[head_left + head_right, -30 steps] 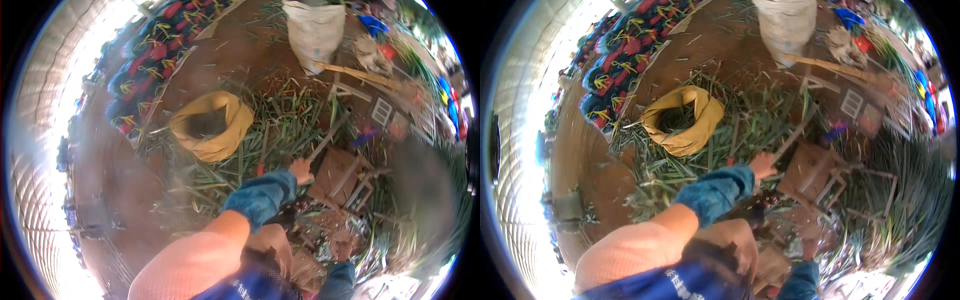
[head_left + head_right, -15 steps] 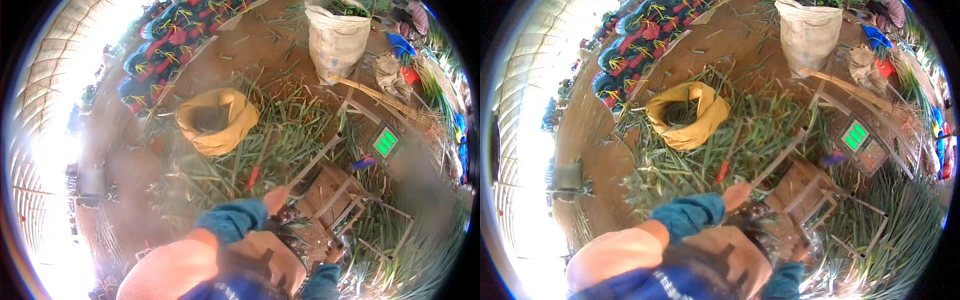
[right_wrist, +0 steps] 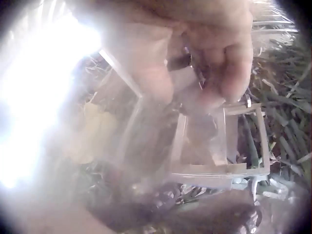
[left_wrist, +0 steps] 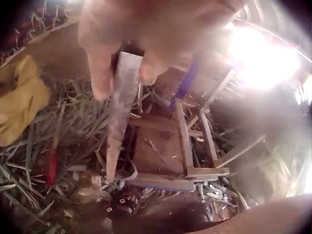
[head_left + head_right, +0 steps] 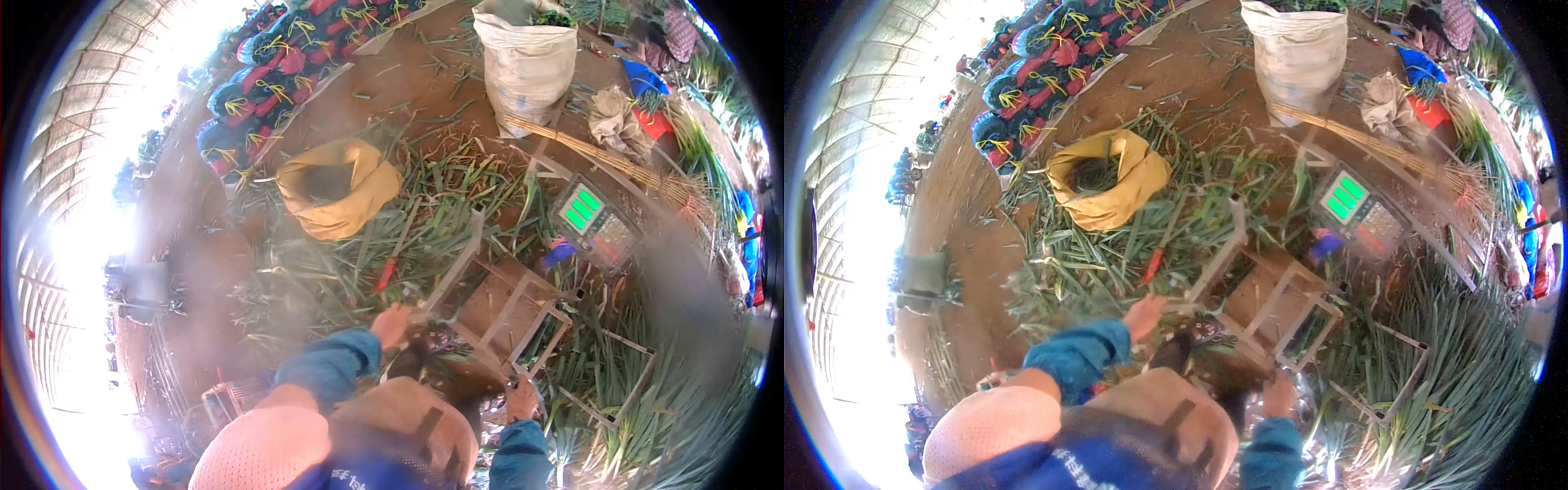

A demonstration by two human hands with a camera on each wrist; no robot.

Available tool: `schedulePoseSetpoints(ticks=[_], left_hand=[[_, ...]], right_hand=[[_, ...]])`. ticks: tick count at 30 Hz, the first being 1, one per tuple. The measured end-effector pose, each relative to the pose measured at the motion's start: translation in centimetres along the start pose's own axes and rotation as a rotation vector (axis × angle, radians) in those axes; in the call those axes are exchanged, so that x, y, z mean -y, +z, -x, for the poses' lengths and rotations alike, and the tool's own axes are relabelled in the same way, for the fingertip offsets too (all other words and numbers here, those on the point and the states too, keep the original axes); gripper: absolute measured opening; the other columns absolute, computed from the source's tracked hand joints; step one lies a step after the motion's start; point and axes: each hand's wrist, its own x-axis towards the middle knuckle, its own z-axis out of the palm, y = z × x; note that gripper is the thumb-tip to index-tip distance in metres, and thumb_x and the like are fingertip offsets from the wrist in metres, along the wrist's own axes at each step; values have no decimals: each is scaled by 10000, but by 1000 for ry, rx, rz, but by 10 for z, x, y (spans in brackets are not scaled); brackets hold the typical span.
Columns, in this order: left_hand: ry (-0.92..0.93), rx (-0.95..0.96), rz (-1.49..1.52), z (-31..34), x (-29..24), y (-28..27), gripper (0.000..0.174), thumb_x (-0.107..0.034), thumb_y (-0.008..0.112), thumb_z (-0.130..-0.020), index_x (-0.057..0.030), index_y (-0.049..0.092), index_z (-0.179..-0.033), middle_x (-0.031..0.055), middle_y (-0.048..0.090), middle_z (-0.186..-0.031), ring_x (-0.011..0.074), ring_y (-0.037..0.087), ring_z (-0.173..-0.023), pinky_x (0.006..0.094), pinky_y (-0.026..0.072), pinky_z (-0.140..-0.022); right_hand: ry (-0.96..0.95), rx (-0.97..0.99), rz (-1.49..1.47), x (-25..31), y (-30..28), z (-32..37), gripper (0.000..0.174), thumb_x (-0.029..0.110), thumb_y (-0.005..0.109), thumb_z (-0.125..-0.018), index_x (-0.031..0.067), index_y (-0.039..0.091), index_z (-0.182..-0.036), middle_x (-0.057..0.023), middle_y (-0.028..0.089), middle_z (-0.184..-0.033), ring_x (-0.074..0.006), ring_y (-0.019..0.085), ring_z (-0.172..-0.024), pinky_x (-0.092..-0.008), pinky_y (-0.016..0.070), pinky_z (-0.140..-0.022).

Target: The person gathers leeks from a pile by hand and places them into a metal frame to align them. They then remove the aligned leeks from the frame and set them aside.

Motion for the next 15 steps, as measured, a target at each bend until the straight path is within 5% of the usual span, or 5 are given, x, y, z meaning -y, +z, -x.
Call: schedulePoseSetpoints(ticks=[2,5,9,12,15], left_hand=[[-210,37,173,7,-14,-9,373,-54,543,-749,-56,519,-1122,163,511,-996,369,536,-937,433,468,-759],[-266,-23,177,18,-21,1,347,-66,540,-776,-86,510,-1122,185,499,-997,411,539,-906,468,456,-765],[-385,30,201,11,-25,-9,325,-136,564,-791,-71,507,-1105,191,501,-1044,408,534,-939,486,448,-786],[-372,91,290,-3,-28,-15,321,-214,581,-794,-67,530,-1074,196,507,-1068,405,525,-969,477,443,-816],[-230,175,258,-7,-2,-6,314,-266,580,-794,-62,560,-1032,210,511,-1072,403,513,-990,467,442,-831]], right_hand=[[-115,-63,-57,-15,8,-2,437,277,610,-752,100,506,-1138,-213,610,-910,-405,569,-873,-503,439,-732],[-78,65,-63,-10,-12,2,504,230,628,-749,80,494,-1211,-221,590,-1026,-399,568,-945,-471,465,-798],[-86,-78,-283,-23,-3,9,506,303,633,-766,105,479,-1205,-223,625,-898,-425,580,-851,-480,442,-741],[-11,52,-573,-12,-65,41,482,279,624,-775,90,487,-1196,-213,625,-852,-428,577,-824,-489,436,-720],[134,67,-568,-117,18,33,341,204,619,-764,55,588,-1069,-161,642,-847,-255,622,-782,-351,470,-636]])
